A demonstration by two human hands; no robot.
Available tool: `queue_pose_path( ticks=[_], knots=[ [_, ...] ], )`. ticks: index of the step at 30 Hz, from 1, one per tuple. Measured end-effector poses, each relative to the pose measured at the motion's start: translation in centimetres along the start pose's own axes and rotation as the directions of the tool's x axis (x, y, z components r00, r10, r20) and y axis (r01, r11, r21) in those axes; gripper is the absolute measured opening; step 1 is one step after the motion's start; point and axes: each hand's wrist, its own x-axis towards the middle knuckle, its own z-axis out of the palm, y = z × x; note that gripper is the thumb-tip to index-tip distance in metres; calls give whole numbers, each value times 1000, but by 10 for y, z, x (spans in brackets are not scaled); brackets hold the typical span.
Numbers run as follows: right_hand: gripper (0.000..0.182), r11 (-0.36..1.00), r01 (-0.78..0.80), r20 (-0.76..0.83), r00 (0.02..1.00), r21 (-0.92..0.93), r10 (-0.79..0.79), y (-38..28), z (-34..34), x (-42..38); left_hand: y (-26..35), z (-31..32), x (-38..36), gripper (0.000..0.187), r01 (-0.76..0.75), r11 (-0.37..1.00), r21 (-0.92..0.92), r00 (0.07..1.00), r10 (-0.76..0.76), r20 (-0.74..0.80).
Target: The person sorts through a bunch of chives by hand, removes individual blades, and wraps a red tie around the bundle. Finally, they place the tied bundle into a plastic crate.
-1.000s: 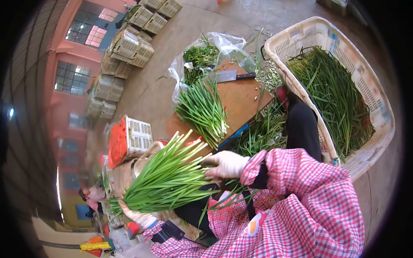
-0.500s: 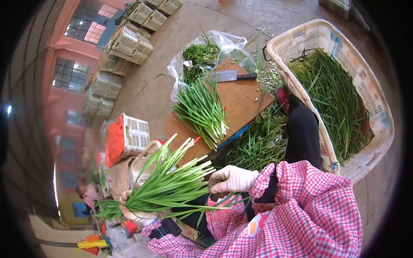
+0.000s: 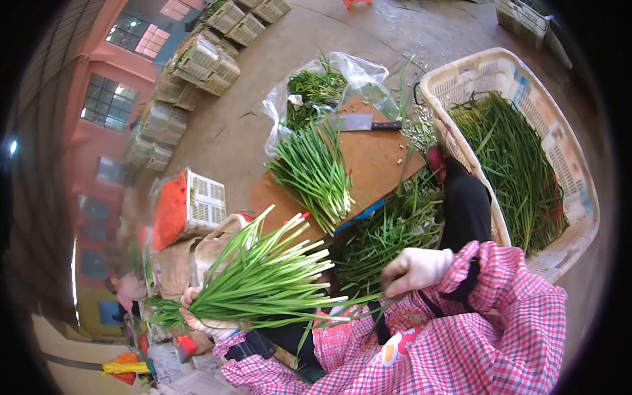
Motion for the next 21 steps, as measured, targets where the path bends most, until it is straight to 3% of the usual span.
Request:
queue_pose_path(
  ticks=[1,2,3,5,7,9,10,12,13,15,16,17,18,19,21],
  knots=[
    [25,993,-80,-44,996,-92,76,4,-8,-9,3,2,3,20,-16,1000,-7,1000,17,8],
    [27,890,-127,-63,992,-438,110,15,-16,-16,6,7,6,22,23,1000,-17,987,-20,160],
    [29,667,-164,-100,986,-727,134,12,-25,-18,9,12,9,23,60,998,-19,950,-52,309],
    [49,475,-304,-175,939,-826,296,-5,-35,-24,12,24,14,26,85,994,-73,937,-55,346],
    [60,597,-298,-235,954,-745,184,-43,-42,-21,11,34,18,29,155,982,-110,916,-102,387],
    [66,748,-100,-274,955,-656,-113,-68,-45,-10,13,42,18,30,155,981,-120,908,-94,408],
    [68,763,113,-280,888,-637,-365,-74,-46,0,11,54,14,30,181,981,-72,908,-138,395],
    [74,718,232,-262,822,-657,-505,-102,-51,22,6,74,10,30,238,971,-20,895,-211,394],
    [80,727,288,-238,816,-623,-527,-112,-53,34,7,67,18,28,298,954,6,823,-260,505],
    [95,678,384,-196,764,-627,-614,-119,-52,67,-3,96,10,19,345,937,57,814,-329,479],
    [100,635,451,-167,718,-627,-676,-113,-51,88,-7,99,11,14,407,912,57,754,-371,542],
    [105,639,502,-117,726,-583,-677,-110,-49,103,-12,108,10,14,407,912,43,751,-361,552],
    [109,702,618,-48,738,-355,-673,-106,-43,114,-17,122,6,15,446,890,91,733,-422,533],
    [114,732,605,16,774,-313,-633,-104,-35,119,-19,135,2,16,486,863,139,715,-484,505],
    [118,763,645,77,764,-40,-641,-101,-14,125,-26,149,0,16,520,841,152,731,-530,430]
  ],
)
